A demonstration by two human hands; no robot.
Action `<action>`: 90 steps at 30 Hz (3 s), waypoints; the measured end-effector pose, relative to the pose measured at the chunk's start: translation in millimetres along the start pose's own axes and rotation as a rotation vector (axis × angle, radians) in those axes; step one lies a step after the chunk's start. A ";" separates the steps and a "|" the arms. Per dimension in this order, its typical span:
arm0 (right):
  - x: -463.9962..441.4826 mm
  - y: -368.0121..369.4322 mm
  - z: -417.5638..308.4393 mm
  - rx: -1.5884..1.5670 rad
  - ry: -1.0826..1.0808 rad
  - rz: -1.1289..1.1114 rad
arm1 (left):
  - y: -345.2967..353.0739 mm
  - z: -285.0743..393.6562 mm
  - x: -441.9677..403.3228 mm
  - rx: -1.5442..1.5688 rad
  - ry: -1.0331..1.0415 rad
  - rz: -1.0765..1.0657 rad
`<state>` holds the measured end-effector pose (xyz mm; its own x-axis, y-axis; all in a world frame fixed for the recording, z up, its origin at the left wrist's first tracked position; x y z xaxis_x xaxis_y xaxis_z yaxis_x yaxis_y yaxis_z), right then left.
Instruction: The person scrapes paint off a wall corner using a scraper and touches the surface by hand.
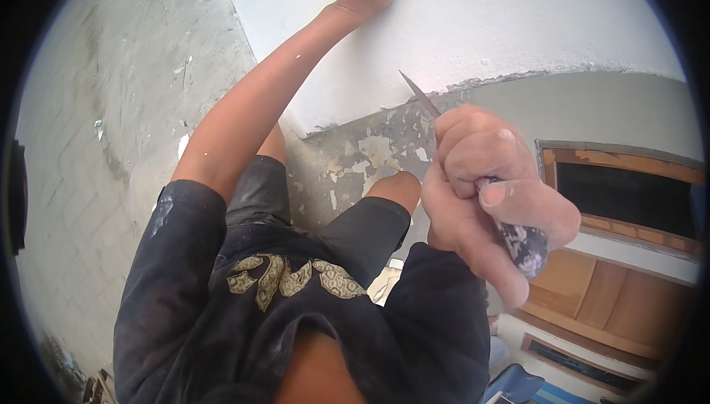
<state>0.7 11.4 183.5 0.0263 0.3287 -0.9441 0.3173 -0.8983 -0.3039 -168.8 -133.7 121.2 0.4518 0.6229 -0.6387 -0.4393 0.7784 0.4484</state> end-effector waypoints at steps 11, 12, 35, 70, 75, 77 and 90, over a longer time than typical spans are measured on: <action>5.8 0.7 -13.6 0.038 -0.089 -0.092 | 3.5 2.8 0.8 0.018 0.007 -0.016; 9.5 -0.6 -11.2 0.030 -0.057 -0.074 | 1.4 2.7 -1.5 -0.005 0.003 -0.017; 29.3 2.1 3.4 0.031 -0.009 -0.089 | 6.8 -3.7 0.2 0.029 0.046 -0.005; 129.4 -17.4 -7.5 0.316 0.790 -0.037 | 10.9 17.5 0.7 -0.105 -0.045 -0.125; 151.8 -45.2 -34.2 0.604 0.815 0.010 | 11.2 17.8 1.1 -0.203 -0.034 -0.109; 165.1 -62.7 -52.9 0.698 0.962 0.058 | 9.6 19.8 2.3 -0.261 -0.008 -0.115; 284.2 -78.2 -144.7 -0.631 1.253 0.800 | 8.5 31.3 0.0 -0.630 0.148 -0.165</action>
<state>120.5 217.3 -42.6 0.9859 0.1627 -0.0380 0.1538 -0.7952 0.5865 -148.3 -124.6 144.6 0.4603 0.4474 -0.7668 -0.7633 0.6405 -0.0846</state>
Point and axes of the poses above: each hand's wrist, its own x-axis away from the middle knuckle, its own y-axis out of the palm, z = x × y, the point moved 4 cm from there along -x, towards the middle knuckle, and after that the axes turned 13 degrees about -y, right-handed, at the moved point
